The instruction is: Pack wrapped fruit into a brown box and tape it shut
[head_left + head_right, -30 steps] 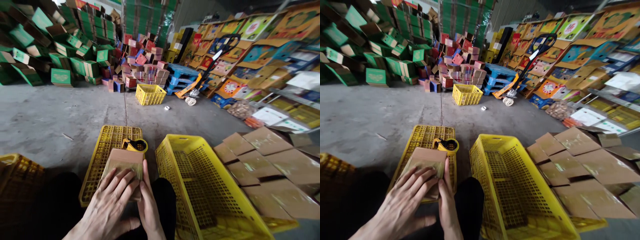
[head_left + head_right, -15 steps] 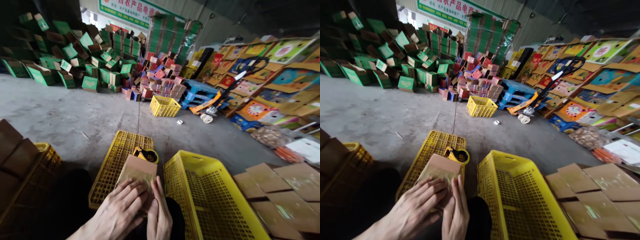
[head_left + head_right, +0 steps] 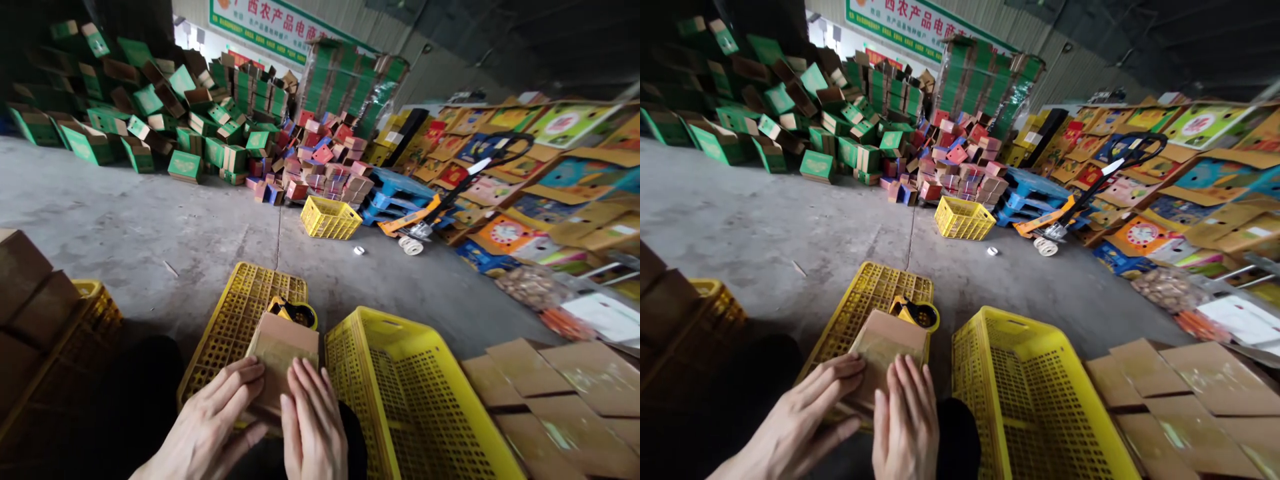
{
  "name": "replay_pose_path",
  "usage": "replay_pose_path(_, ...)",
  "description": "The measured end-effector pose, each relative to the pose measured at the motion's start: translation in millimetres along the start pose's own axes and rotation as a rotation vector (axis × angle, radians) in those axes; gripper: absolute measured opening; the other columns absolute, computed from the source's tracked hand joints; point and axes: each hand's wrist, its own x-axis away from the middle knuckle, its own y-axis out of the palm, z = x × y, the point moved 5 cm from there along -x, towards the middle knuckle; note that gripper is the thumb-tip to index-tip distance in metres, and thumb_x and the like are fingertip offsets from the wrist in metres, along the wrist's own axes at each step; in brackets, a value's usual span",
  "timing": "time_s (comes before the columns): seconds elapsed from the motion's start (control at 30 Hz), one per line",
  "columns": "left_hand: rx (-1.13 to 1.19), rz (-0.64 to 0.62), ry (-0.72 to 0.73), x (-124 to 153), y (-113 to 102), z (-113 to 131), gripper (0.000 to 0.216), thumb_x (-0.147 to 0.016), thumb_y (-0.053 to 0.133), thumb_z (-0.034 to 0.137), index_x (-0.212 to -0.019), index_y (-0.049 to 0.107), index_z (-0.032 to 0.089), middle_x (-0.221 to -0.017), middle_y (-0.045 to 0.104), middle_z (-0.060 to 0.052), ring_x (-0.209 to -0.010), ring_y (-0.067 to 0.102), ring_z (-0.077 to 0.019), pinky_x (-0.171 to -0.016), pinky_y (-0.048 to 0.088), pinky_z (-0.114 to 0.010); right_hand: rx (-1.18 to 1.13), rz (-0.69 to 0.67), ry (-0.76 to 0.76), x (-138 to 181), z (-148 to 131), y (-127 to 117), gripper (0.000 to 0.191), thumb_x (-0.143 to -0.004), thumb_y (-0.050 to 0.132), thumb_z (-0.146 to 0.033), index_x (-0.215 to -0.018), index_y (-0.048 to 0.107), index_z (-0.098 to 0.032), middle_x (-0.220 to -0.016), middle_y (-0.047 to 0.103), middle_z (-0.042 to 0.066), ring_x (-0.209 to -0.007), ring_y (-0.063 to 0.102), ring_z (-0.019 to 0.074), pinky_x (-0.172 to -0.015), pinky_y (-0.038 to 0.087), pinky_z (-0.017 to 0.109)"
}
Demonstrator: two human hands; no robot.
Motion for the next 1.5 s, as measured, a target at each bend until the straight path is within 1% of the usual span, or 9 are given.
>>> replay_pose_path(0.23,0.128,-0.128,-0.011,-16.8,-10.3,-7.7,0.048,-0.1,0.065,0.047,-0.139,0.051,0.021,-0.138,0.065,-0.016,-0.128,0.065,-0.0295,-0.108,0.056,-0.043,-0.05,-0.191,0.044,-24.3,-13.7,11.6,0.051,-0.105,0.046,-0.02,-0.155,0.052,-0.02,-0.151,0.062,0.007,-0.139,0.059,0.0272,-0.111,0.058,0.046)
replay_pose_path(0.4,0.146,-0.131,0.019,-21.9,-1.2,-8.7,0.073,-0.103,0.05,0.063,-0.158,0.035,0.016,-0.155,0.051,-0.021,-0.145,0.05,-0.0322,-0.118,0.047,-0.047,-0.058,-0.243,0.111,-21.4,-7.1,9.9,0.048,-0.108,0.041,-0.025,-0.154,0.053,-0.021,-0.151,0.062,0.007,-0.134,0.061,0.0271,-0.108,0.057,0.048)
replay_pose_path(0.63,0.004,-0.142,0.142,-24.9,9.2,-16.4,0.101,-0.09,0.043,0.086,-0.16,0.038,0.013,-0.157,0.053,-0.02,-0.147,0.048,-0.0347,-0.123,0.04,-0.047,0.065,-0.229,0.096,-15.0,-9.4,17.2,0.068,-0.107,0.046,-0.031,-0.169,0.022,-0.016,-0.162,0.048,0.011,-0.15,0.045,0.0353,-0.119,0.048,0.057)
replay_pose_path(0.8,-0.044,-0.177,0.091,-34.7,4.2,-24.1,0.094,-0.089,0.042,0.087,-0.152,0.049,0.016,-0.149,0.061,-0.017,-0.136,0.058,-0.0331,-0.116,0.043,-0.047,0.019,-0.228,0.156,-8.7,0.8,11.7,0.068,-0.108,0.05,-0.035,-0.169,0.023,-0.019,-0.163,0.046,0.011,-0.149,0.048,0.0323,-0.119,0.05,0.051)
replay_pose_path(0.93,-0.022,-0.186,0.089,-36.1,-0.9,-26.7,0.089,-0.09,0.04,0.087,-0.144,0.056,0.018,-0.15,0.061,-0.018,-0.14,0.054,-0.0325,-0.12,0.039,-0.046,-0.032,-0.186,0.221,1.7,7.0,4.7,0.071,-0.108,0.052,-0.042,-0.169,0.022,-0.023,-0.166,0.043,0.01,-0.151,0.045,0.0323,-0.119,0.051,0.049)
replay_pose_path(1.17,0.041,-0.095,-0.009,-15.9,10.5,-33.5,0.087,-0.093,0.038,0.086,-0.145,0.053,0.018,-0.157,0.055,-0.016,-0.147,0.05,-0.032,-0.127,0.034,-0.05,-0.122,-0.115,0.286,10.1,4.1,3.4,0.082,-0.104,0.055,-0.054,-0.17,0.018,-0.022,-0.167,0.039,0.014,-0.151,0.043,0.0364,-0.117,0.051,0.049)
replay_pose_path(1.27,0.158,-0.01,-0.088,-6.6,21.9,-36.0,0.078,-0.098,0.039,0.079,-0.147,0.052,0.02,-0.161,0.05,-0.015,-0.152,0.044,-0.0317,-0.126,0.037,-0.05,-0.153,-0.116,0.259,9.5,2.1,1.7,0.089,-0.098,0.062,-0.06,-0.169,0.024,-0.024,-0.168,0.038,0.014,-0.15,0.044,0.0387,-0.115,0.053,0.05)
replay_pose_path(1.4,0.359,0.062,-0.173,11.2,33.1,-32.6,0.072,-0.104,0.033,0.071,-0.158,0.043,0.024,-0.169,0.038,-0.015,-0.156,0.035,-0.0345,-0.122,0.042,-0.054,-0.164,-0.134,0.237,15.4,7.2,0.4,0.069,-0.099,0.064,-0.052,-0.162,0.042,-0.032,-0.166,0.042,0.009,-0.151,0.042,0.0379,-0.114,0.054,0.049)
replay_pose_path(1.5,0.506,0.052,-0.252,33.9,41.9,-25.6,0.078,-0.104,0.023,0.071,-0.168,0.024,0.026,-0.172,0.031,-0.016,-0.155,0.035,-0.0358,-0.119,0.043,-0.058,-0.218,-0.109,0.257,25.6,19.8,-3.5,0.056,-0.101,0.063,-0.048,-0.155,0.053,-0.034,-0.166,0.043,0.006,-0.152,0.04,0.0371,-0.115,0.053,0.05)
